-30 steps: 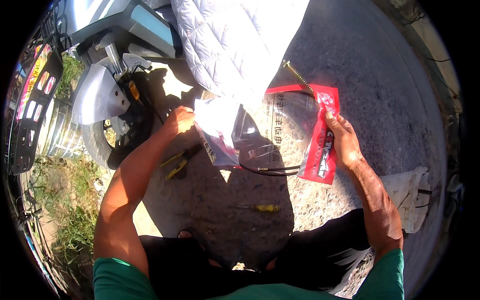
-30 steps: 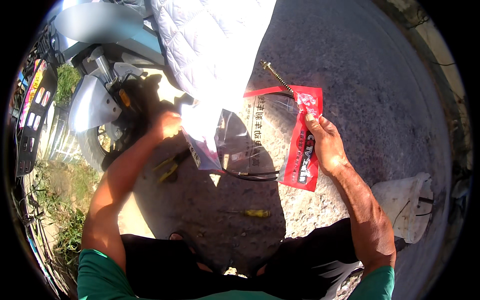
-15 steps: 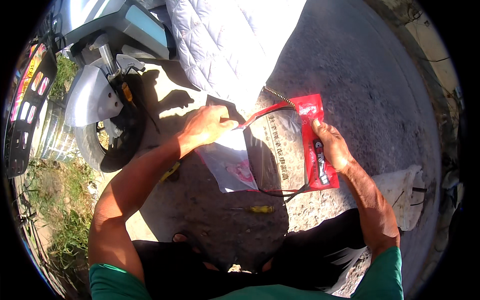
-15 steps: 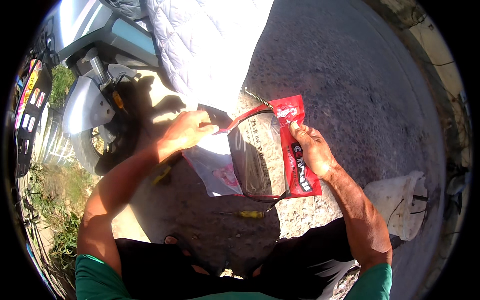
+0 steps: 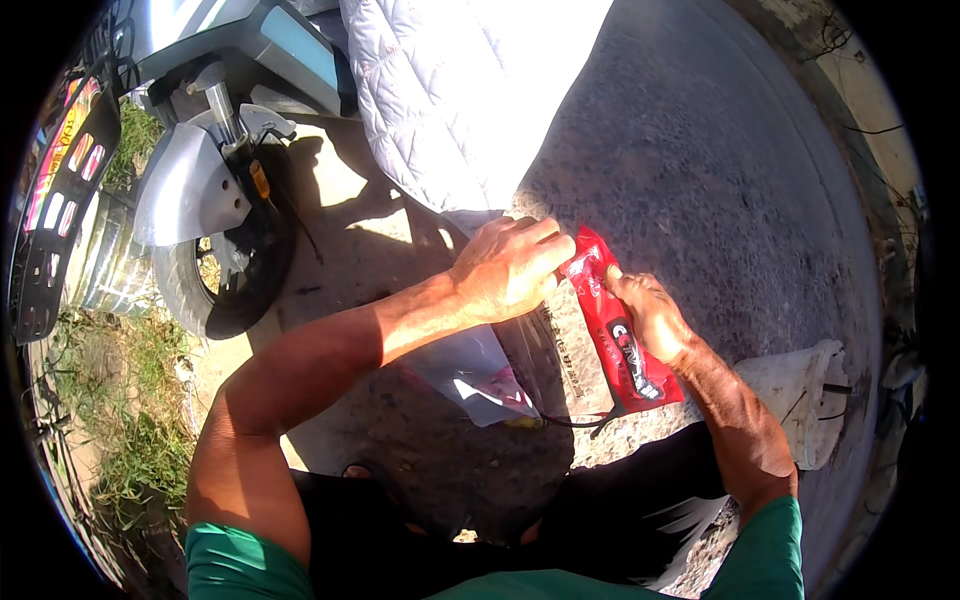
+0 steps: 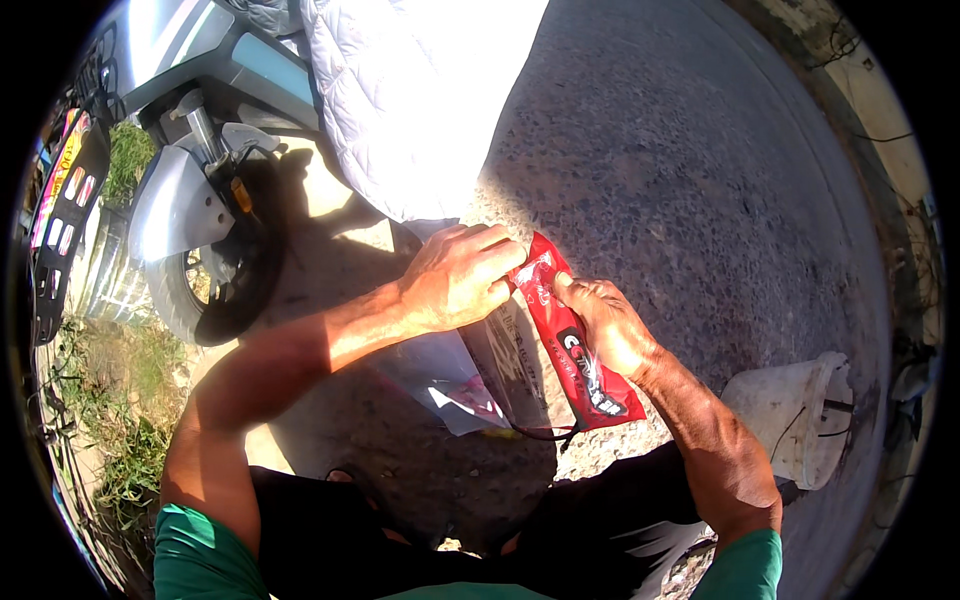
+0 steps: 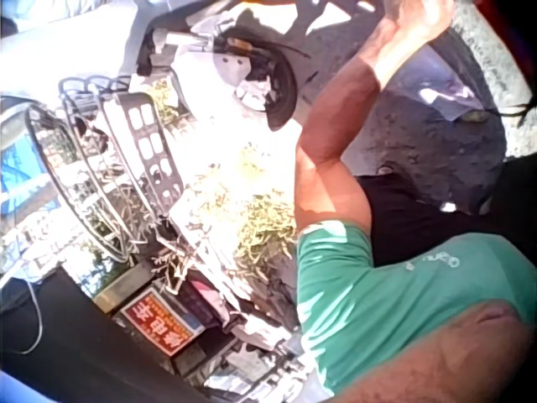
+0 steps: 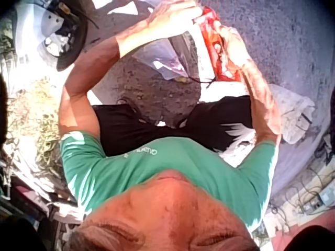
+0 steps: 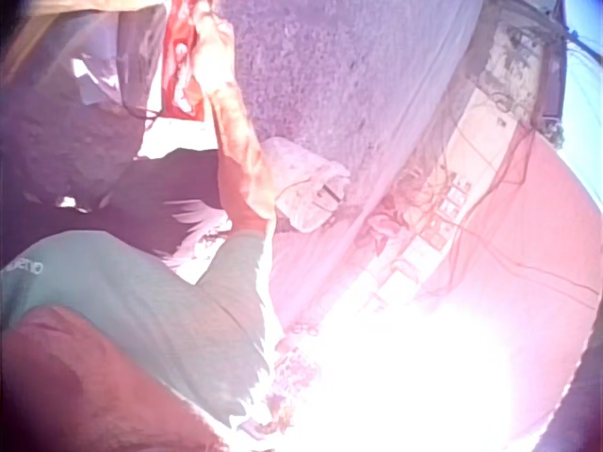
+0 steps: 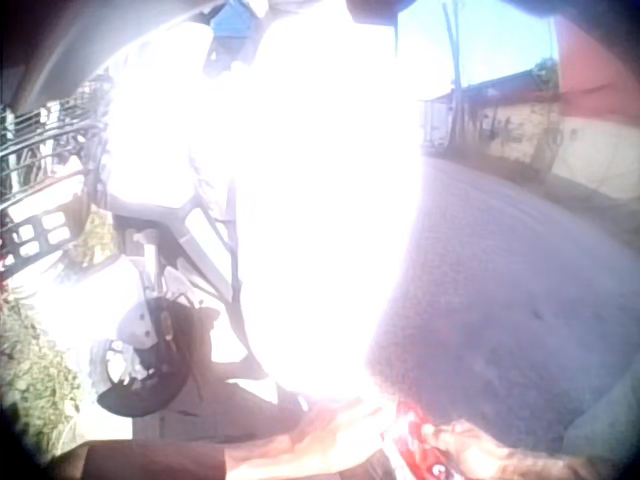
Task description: The person unpacks a new brake cable from a red package and installs it on the front wheel of a scooter. They use a screwdriver and pliers to route the cable, attach it to the brake mechanism, and tighten the fittings.
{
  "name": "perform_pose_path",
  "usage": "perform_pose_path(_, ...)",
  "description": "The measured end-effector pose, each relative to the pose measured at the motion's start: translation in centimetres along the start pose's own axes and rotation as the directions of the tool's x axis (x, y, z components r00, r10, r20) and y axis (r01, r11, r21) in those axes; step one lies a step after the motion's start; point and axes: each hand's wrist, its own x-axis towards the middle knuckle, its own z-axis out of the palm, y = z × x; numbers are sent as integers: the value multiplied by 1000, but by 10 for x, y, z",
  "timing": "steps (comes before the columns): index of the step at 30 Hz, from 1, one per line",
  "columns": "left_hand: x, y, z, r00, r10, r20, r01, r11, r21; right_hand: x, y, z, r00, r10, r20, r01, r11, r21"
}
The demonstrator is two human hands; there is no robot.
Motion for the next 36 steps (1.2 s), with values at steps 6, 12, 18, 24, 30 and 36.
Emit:
perform_pose_path(6, -4, 2, 0, 1000, -1, -20, 2, 998, 62, -1, -6, 9, 988, -102, -120, 76, 976, -204)
perform_pose_path(12, -6, -2, -7, 999, -21, -48, 27, 989, 143, 8, 1, -2, 928, -157, -337, 59, 957, -284)
perform_pose_path(18, -3, -11, -31, 989, -16, -148, 18, 1000, 9, 23, 2, -25, 881, 102, -461, -1, 977, 215)
perform_pose_path(24, -2, -31, -59, 930, -213, -299, 143, 961, -238, 40, 68, -109, 888, -68, -455, 206, 943, 261)
perform_pose_path(30, -5, -75, -93, 686, -683, -250, 387, 633, -670, 39, 128, -192, 788, 31, -615, -337, 858, -388)
perform_pose_path(36, -20, -92, -91, 659, -747, -91, 402, 452, -796, 32, 83, -133, 823, -71, -564, -481, 440, -758)
